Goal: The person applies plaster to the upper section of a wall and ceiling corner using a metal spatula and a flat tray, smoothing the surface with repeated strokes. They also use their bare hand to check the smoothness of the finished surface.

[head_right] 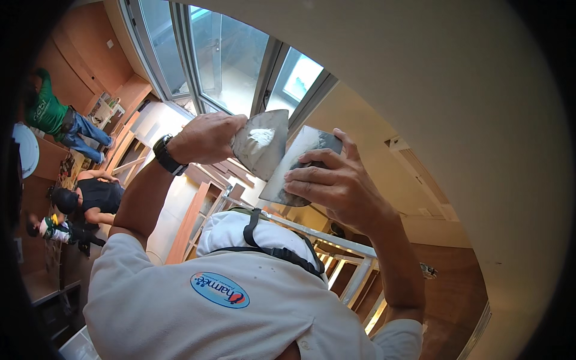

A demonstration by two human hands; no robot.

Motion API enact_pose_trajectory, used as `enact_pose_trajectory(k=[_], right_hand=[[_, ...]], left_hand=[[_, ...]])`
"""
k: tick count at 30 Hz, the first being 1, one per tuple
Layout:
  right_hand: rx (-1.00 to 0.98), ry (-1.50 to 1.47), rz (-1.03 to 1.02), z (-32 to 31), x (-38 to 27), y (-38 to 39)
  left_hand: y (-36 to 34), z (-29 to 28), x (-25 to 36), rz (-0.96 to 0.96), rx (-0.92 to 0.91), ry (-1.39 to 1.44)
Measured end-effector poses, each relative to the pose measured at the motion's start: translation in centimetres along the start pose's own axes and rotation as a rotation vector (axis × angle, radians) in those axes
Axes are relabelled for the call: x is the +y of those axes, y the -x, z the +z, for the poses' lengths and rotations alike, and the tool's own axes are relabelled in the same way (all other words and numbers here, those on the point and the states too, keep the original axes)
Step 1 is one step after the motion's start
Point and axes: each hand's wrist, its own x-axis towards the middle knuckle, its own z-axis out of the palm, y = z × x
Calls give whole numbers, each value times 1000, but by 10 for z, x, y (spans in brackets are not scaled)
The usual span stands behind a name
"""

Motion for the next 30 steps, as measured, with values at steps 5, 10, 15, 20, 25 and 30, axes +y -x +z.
enact_pose_trajectory(k=[5,10,15,20,25,30], right_hand=[[153,-142,195,-5,18,15],[547,-587,363,31,-8,5],[476,-340,190,67,-23,7],[331,-117,158,78,-1,29],[249,44,208,64,11,44],[195,210,225,49,22,59]], left_hand=[[7,2,-12,-160,113,33],[2,17,4,-228,83,72],[4,27,19,-170,74,335],[11,27,16,-196,11,413],[15,25,13,-163,41,419],[19,28,4,-89,178,510]])
